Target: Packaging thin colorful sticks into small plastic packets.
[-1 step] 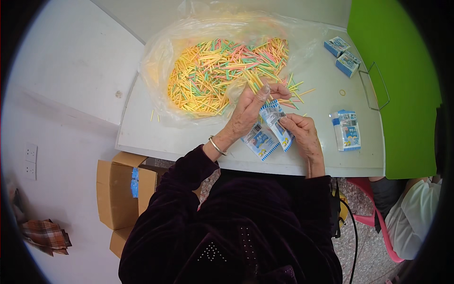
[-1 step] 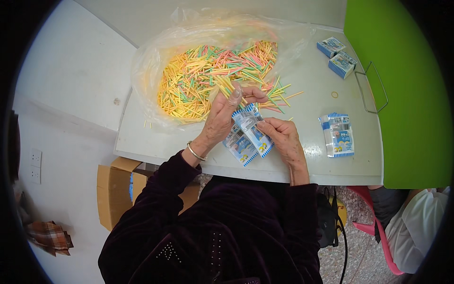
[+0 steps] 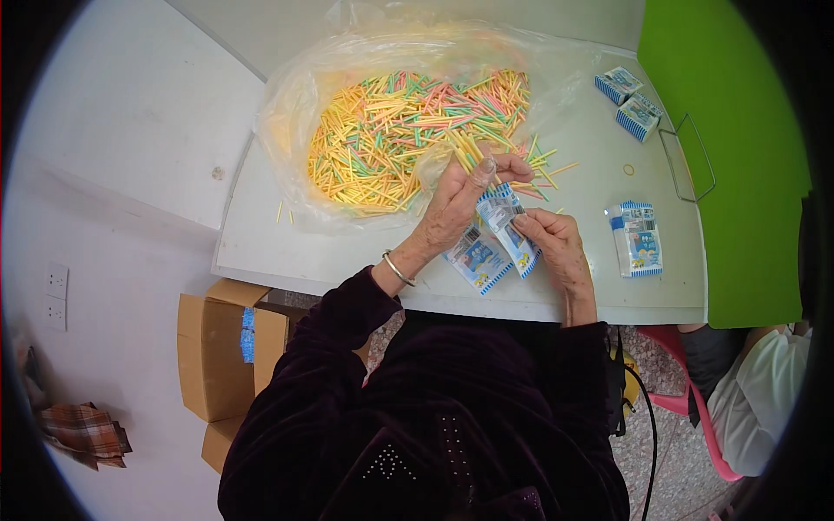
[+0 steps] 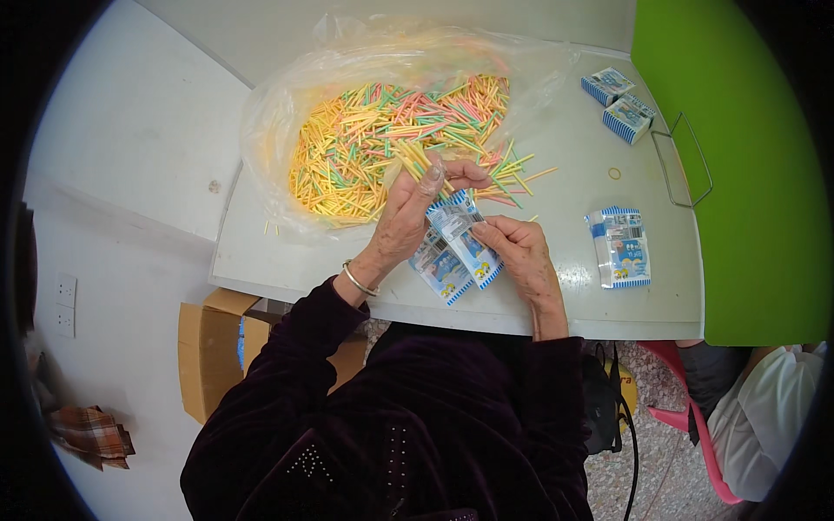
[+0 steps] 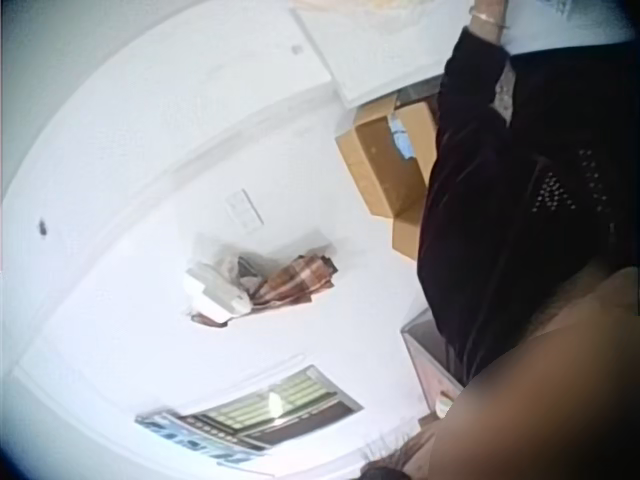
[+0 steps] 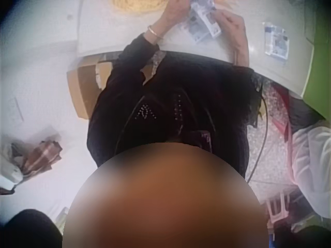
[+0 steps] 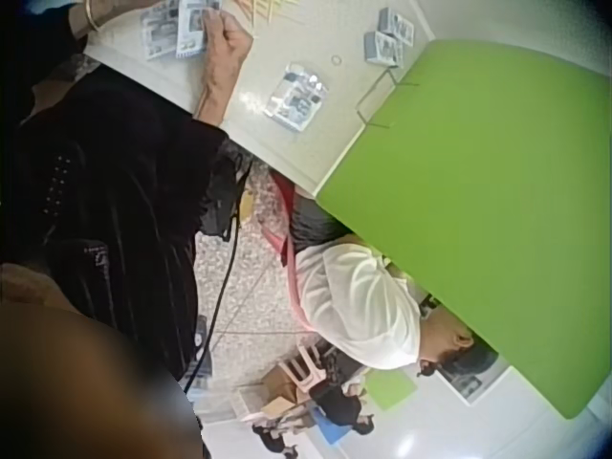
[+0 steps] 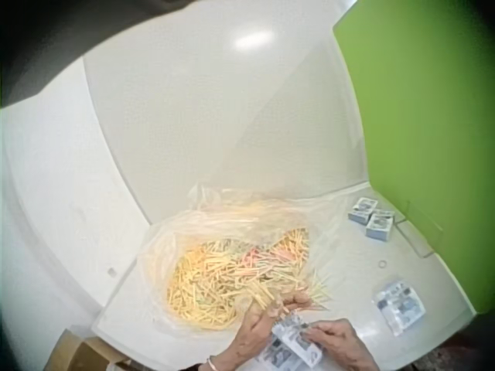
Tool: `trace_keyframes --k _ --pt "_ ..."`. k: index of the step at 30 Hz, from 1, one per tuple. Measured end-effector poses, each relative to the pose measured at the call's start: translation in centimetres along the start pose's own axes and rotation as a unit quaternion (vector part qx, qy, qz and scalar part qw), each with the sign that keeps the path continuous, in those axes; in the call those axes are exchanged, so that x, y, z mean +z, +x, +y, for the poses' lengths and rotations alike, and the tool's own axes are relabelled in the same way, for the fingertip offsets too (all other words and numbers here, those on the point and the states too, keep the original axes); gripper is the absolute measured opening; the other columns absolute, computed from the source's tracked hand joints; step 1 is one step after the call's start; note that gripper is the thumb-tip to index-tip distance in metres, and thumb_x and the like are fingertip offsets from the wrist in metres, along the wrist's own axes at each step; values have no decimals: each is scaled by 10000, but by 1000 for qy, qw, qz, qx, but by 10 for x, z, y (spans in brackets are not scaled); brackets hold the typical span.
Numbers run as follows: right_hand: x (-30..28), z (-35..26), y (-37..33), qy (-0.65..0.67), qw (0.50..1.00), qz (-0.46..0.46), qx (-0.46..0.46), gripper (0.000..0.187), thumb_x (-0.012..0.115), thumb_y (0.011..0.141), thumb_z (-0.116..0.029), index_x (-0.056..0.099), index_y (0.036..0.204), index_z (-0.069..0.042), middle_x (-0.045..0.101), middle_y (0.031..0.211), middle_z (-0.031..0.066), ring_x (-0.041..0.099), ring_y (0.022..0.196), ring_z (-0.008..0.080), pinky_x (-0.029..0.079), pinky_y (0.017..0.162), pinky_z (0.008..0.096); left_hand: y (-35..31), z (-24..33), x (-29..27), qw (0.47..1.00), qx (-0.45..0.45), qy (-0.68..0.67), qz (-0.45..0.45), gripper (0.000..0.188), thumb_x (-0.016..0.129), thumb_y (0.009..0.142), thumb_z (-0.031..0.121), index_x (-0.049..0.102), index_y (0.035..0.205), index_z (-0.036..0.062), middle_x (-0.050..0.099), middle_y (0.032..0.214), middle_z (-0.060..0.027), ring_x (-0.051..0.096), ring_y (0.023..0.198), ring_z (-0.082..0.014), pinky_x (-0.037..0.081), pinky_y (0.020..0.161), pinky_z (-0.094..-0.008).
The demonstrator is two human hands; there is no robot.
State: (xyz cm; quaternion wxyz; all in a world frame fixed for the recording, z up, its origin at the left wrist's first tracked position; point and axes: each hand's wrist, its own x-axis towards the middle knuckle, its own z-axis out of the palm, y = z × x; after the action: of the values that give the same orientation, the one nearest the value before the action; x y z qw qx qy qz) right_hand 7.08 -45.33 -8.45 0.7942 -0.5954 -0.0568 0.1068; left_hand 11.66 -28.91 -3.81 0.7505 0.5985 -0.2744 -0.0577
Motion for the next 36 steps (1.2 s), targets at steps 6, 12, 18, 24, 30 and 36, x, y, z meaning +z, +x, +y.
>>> trace_keyframes --k 6,12,18,24,30,36 --pt "1 1 0 -26 999 21 -13 215 600 881 -156 664 966 31 624 750 -17 519 669 29 409 591 180 -9 7 0 996 -82 36 -17 454 361 982 370 531 1142 -19 586 1070 -93 559 966 -111 474 841 -267" --pt "6 1 0 -37 998 42 -34 218 594 880 -146 659 986 33 613 736 -26 508 666 32 409 603 186 -12 7 -9 992 -101 43 -67 454 395 971 359 411 1272 20 563 1139 -101 542 1011 -131 456 872 -277" --pt "10 0 12 -48 994 48 -82 272 576 895 -147 624 1083 44 639 866 11 537 779 49 428 708 191 -9 9 -22 995 -55 75 -41 569 594 889 229 287 1322 24 513 1215 -145 512 1099 -203 431 915 -334" --pt "20 0 21 -35 994 63 -82 291 578 897 -157 611 1112 37 635 880 7 531 789 54 425 723 198 -10 33 -30 905 8 414 -101 595 639 847 237 336 1317 33 516 1203 -181 520 1133 -285 425 916 -366" --pt "23 6 23 -10 988 98 -117 215 574 900 -159 642 974 31 606 816 -29 502 728 34 403 645 174 -13 33 -41 900 3 434 -33 288 570 895 190 570 1107 -5 611 995 -106 591 921 -185 478 804 -316" --pt "30 7 25 70 984 119 -111 198 574 909 -184 625 956 2 593 807 -43 484 728 17 395 653 169 -12 24 -40 962 -76 259 43 200 513 927 143 620 972 -19 628 823 -67 575 717 -134 470 675 -264"
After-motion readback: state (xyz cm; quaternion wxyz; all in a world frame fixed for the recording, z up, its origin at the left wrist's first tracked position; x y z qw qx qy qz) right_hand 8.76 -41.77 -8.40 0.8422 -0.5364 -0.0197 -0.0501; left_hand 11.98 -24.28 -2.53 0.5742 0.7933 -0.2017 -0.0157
